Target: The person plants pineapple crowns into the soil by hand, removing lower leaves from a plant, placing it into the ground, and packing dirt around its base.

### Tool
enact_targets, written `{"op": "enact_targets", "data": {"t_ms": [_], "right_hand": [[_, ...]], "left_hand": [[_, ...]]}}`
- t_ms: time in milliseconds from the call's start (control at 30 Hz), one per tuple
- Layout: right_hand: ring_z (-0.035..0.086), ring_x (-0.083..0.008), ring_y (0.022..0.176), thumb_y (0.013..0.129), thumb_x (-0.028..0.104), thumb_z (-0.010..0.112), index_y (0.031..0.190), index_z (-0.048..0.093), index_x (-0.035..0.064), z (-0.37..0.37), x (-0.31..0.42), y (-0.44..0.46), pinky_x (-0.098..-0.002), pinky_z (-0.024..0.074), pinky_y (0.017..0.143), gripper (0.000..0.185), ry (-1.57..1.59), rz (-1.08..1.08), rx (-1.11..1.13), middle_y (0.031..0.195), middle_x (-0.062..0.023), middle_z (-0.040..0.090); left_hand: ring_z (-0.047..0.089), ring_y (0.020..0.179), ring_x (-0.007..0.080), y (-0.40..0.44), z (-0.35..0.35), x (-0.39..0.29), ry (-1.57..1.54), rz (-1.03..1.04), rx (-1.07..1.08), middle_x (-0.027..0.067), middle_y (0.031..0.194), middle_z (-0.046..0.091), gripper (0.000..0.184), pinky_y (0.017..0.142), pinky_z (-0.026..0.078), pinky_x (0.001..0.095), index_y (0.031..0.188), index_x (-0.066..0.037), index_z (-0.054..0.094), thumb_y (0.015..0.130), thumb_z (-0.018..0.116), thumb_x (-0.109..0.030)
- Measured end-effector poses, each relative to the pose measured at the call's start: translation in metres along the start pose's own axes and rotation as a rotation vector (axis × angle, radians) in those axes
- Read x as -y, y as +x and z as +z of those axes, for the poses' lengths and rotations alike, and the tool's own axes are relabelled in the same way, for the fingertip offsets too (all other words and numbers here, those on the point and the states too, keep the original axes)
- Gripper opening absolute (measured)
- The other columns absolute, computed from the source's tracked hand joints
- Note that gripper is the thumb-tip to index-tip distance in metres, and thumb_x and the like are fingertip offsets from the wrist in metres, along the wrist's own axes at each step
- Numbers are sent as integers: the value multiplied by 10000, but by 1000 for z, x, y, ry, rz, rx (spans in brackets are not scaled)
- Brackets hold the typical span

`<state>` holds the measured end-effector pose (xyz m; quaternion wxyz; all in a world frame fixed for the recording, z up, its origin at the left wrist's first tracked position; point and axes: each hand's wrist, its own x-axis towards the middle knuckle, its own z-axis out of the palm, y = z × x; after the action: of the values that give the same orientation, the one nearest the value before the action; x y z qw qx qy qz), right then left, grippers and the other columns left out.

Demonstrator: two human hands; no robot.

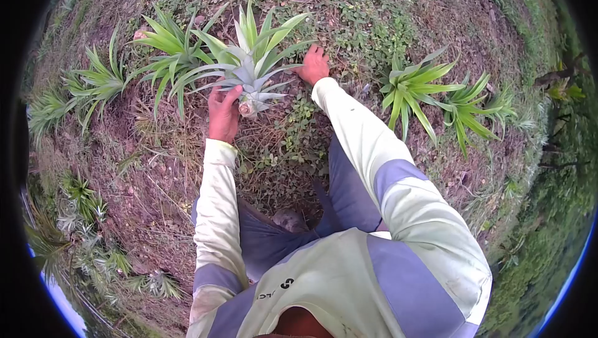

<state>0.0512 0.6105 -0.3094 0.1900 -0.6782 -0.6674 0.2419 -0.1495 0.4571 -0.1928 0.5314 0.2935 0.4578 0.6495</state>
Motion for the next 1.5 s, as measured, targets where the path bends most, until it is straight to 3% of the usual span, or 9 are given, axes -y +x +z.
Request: {"op": "enact_targets", "data": {"t_ms": [233,367,533,600,700,800,900,1333,1500], "right_hand": [[655,-452,1079,873,318,735,1101,618,-94,23,12,15,-506,530,926,485,225,10,100,1084,-336,674],[651,-460,1094,934,343,674,1124,638,-107,5,-15,49,-511,505,933,490,356,-191,188,1095,-331,675],[668,-250,933,1004,308,615,1217,628,-71,-102,-10,61,-347,550,790,435,364,-168,350,1125,-162,683],[652,-201,899,1028,307,583,1196,643,-53,-157,-8,73,-324,541,772,402,920,83,324,1091,-131,686],[630,-163,905,1036,315,577,1193,643,-37,-236,-9,83,-375,530,786,392,755,190,328,1071,-99,682],[657,-203,1020,1012,430,604,1281,618,-33,-254,-38,148,-347,487,944,536,232,-212,239,1053,-91,709],[629,-223,1067,1001,451,606,1304,600,-14,-289,-25,167,-374,473,967,554,-22,-271,120,1107,-105,684],[508,-309,1269,955,539,612,1403,522,69,-269,52,109,-494,413,1063,656,-434,-743,-737,1341,-163,573],[417,-370,1367,914,580,631,1461,472,136,-141,20,40,-543,388,1100,723,-587,-1018,-347,1437,-169,508]], "left_hand": [[630,1057,165,2,-6,-3,-43,23,33,73,1182,649,552,943,492,311,1327,-8,529,841,790,-24],[624,1083,173,9,-16,3,-88,30,-1,79,1204,641,597,961,491,318,1361,-6,496,840,788,-21],[624,1098,176,11,-21,3,-118,35,-21,84,1227,636,642,969,497,331,1389,-1,460,837,788,-18],[632,1079,198,9,-20,0,-100,93,-9,90,1217,638,494,963,515,368,1325,-13,522,883,738,-58],[630,1074,193,8,-16,-6,-134,101,-3,80,1194,639,502,949,518,364,1332,-18,513,884,734,-62],[653,1055,200,8,-18,-8,-165,106,11,103,1198,661,501,946,528,353,1319,2,537,869,756,-39],[656,1056,206,2,-10,-15,-167,104,0,107,1204,658,495,944,532,363,1323,2,532,876,742,-33],[659,1057,215,7,-11,-13,-157,120,-7,120,1214,654,535,950,531,369,1354,19,518,870,742,-33],[618,1134,219,14,-21,-3,-94,98,12,95,1245,628,522,1019,487,390,1354,-40,496,887,727,-70]]}}
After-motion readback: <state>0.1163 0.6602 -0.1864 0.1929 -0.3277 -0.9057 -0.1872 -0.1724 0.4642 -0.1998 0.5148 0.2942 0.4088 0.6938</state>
